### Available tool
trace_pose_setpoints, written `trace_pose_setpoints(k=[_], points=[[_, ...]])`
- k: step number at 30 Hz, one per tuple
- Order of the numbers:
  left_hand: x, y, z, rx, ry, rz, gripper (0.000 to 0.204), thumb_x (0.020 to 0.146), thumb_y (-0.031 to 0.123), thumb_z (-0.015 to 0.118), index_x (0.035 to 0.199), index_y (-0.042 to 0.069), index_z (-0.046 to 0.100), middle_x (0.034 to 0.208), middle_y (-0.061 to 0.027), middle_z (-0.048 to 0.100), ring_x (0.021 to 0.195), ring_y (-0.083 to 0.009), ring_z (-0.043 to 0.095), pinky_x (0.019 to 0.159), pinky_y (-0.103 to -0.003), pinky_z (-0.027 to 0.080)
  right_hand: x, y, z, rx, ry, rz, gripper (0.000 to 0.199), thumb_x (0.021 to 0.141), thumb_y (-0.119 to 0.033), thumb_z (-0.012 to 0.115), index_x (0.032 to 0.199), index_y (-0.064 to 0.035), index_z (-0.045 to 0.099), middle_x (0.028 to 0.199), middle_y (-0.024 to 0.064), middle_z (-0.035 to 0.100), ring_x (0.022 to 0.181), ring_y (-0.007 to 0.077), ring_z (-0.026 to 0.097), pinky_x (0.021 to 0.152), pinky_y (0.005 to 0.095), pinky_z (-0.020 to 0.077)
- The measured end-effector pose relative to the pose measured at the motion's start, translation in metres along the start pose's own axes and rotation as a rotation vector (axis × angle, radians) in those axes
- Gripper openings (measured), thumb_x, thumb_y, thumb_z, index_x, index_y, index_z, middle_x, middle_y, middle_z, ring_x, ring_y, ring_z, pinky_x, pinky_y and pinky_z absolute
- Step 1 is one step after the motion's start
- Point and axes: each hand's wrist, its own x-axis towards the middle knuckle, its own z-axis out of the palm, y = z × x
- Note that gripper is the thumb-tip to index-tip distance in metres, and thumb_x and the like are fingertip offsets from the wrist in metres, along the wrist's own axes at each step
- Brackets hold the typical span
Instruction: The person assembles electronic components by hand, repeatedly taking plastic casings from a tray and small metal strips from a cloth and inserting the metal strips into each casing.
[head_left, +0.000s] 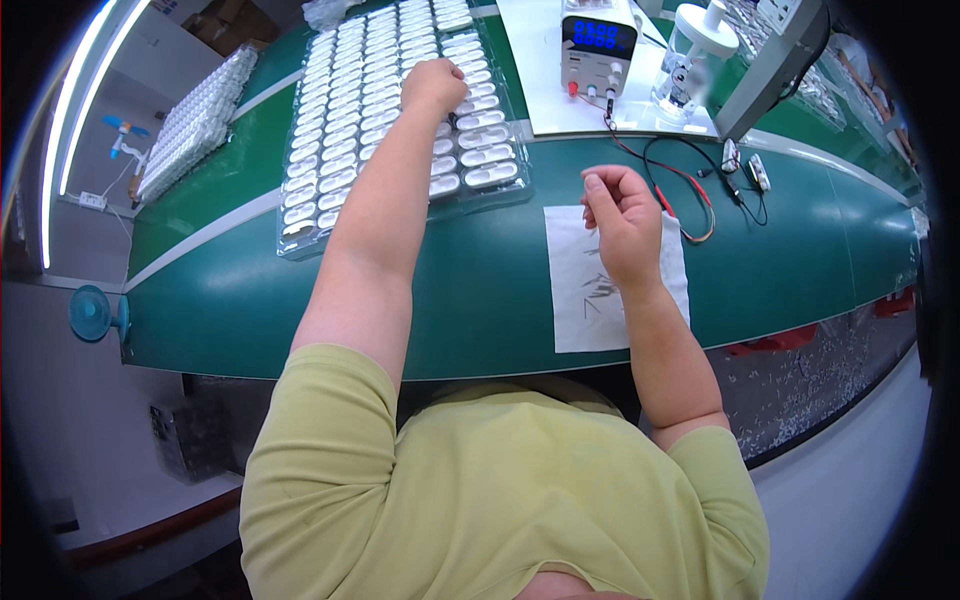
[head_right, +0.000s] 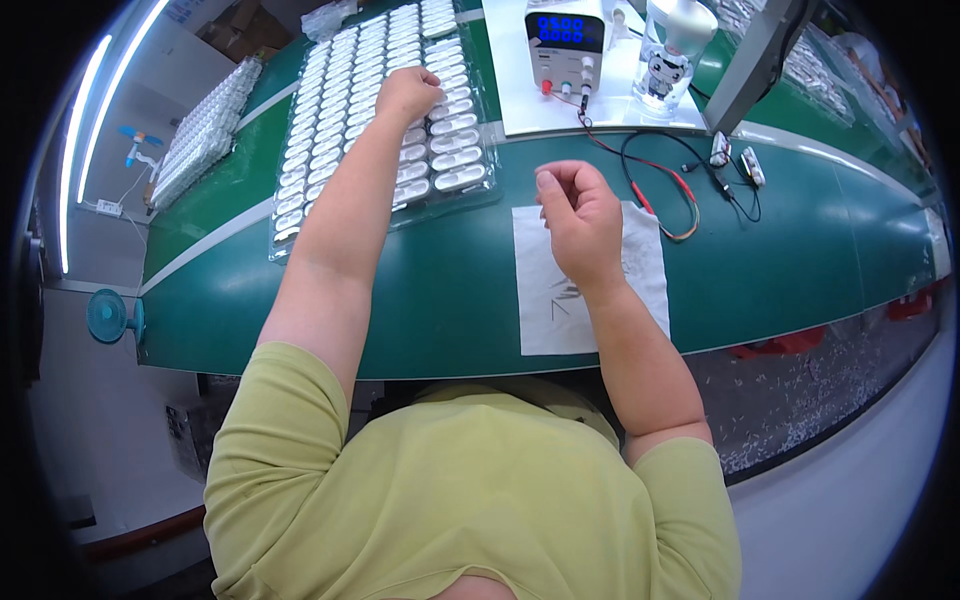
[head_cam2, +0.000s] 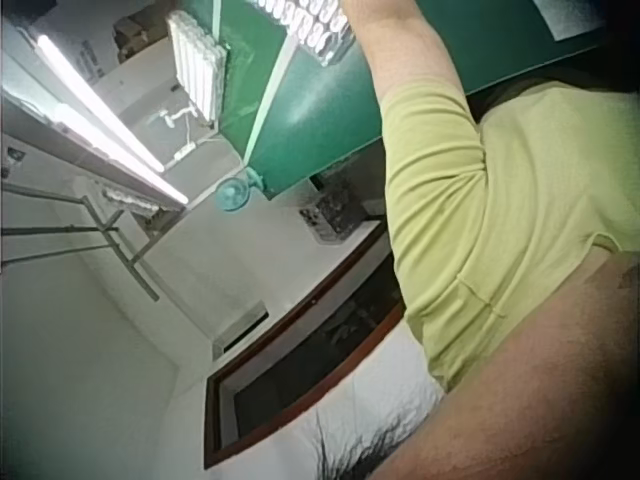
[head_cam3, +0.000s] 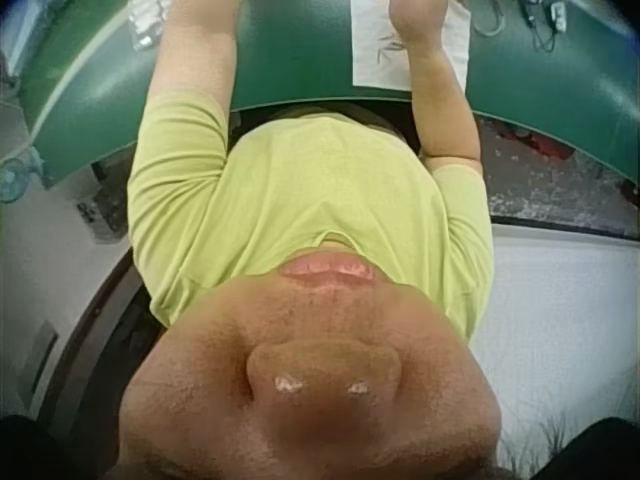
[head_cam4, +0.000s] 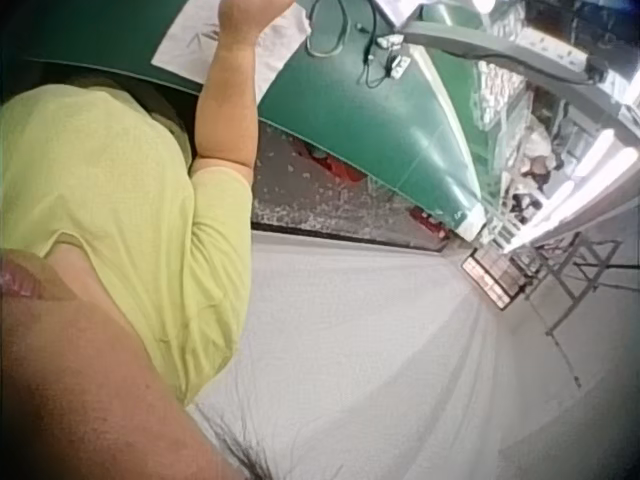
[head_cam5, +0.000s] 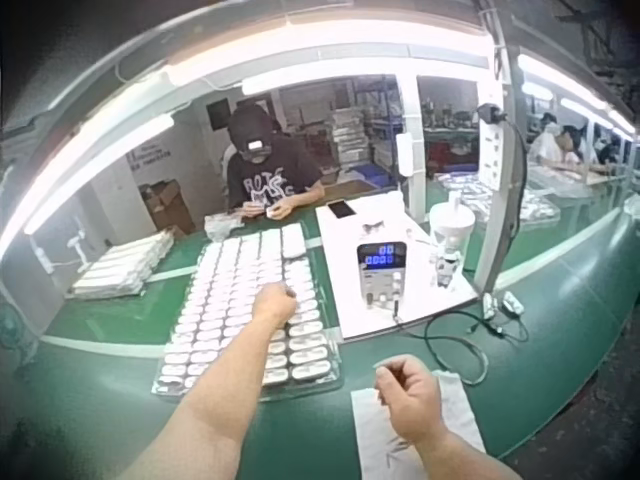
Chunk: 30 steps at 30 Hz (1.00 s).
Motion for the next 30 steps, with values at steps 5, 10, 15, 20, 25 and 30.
trace_pose_setpoints(k=[5, 10, 15, 20, 25, 30], points=[[0.026, 0.001, 0.015, 0.226, -0.034, 0.182, 0.027, 0.074, 0.02, 0.065, 0.099, 0.017, 0.073, 0.103, -0.0092, 0.071, 0.098, -0.0273, 0.066, 0.083, -0.039, 0.052, 0.016, -0.01, -0.021, 0.143, 0.107, -0.115, 0.012, 0.094, -0.013, 0.062, 0.096, -0.001, 0.063, 0.077, 0.0022, 0.062, 0.062, 0.0059, 0.053, 0.056, 0.0194, 0.044], [0.008, -0.002, 0.001, 0.323, -0.009, 0.222, 0.024, 0.076, 0.019, 0.064, 0.098, 0.018, 0.073, 0.106, -0.0069, 0.07, 0.098, -0.0282, 0.066, 0.084, -0.041, 0.052, 0.001, -0.043, -0.054, -0.217, -0.112, -0.177, 0.009, 0.091, -0.008, 0.064, 0.095, 0.0, 0.063, 0.08, 0.0042, 0.064, 0.068, 0.0092, 0.058, 0.06, 0.0227, 0.0472], [-0.026, 0.005, -0.005, 0.06, 0.498, 0.243, 0.014, 0.08, 0.015, 0.067, 0.086, 0.003, 0.065, 0.073, -0.0107, 0.067, 0.069, -0.0221, 0.065, 0.063, -0.035, 0.051, -0.032, -0.043, -0.069, -0.952, -0.608, -0.102, 0.013, 0.082, 0.001, 0.062, 0.095, 0.0004, 0.06, 0.087, 0.0135, 0.065, 0.087, 0.0304, 0.063, 0.075, 0.0376, 0.0501], [-0.074, 0.016, -0.006, -1.206, 0.241, 0.016, 0.02, 0.079, 0.022, 0.065, 0.087, 0.003, 0.066, 0.079, -0.0182, 0.067, 0.075, -0.034, 0.065, 0.07, -0.042, 0.052, -0.036, -0.029, -0.066, -1.031, -0.635, -0.119, 0.016, 0.08, 0.003, 0.064, 0.094, 0.0003, 0.057, 0.088, 0.0139, 0.062, 0.083, 0.0302, 0.061, 0.074, 0.0376, 0.0496], [-0.154, 0.019, -0.025, -1.571, -0.314, -0.12, 0.03, 0.089, 0.001, 0.052, 0.117, -0.006, 0.057, 0.088, -0.0064, 0.061, 0.074, -0.0124, 0.06, 0.061, -0.022, 0.048, -0.035, -0.03, -0.067, -1.053, -0.62, -0.034, 0.015, 0.081, 0.003, 0.064, 0.094, 0.0004, 0.057, 0.091, 0.0139, 0.062, 0.083, 0.0295, 0.06, 0.075, 0.0376, 0.0496], [-0.196, 0.003, -0.019, -1.643, -0.407, -0.23, 0.028, 0.089, 0.003, 0.053, 0.116, -0.003, 0.059, 0.084, -0.0041, 0.061, 0.064, -0.0096, 0.054, 0.054, -0.021, 0.042, -0.034, -0.031, -0.064, -0.981, -0.573, 0.044, 0.014, 0.088, -0.002, 0.057, 0.099, -0.0004, 0.063, 0.098, 0.0163, 0.064, 0.09, 0.0324, 0.061, 0.081, 0.0385, 0.0492]])
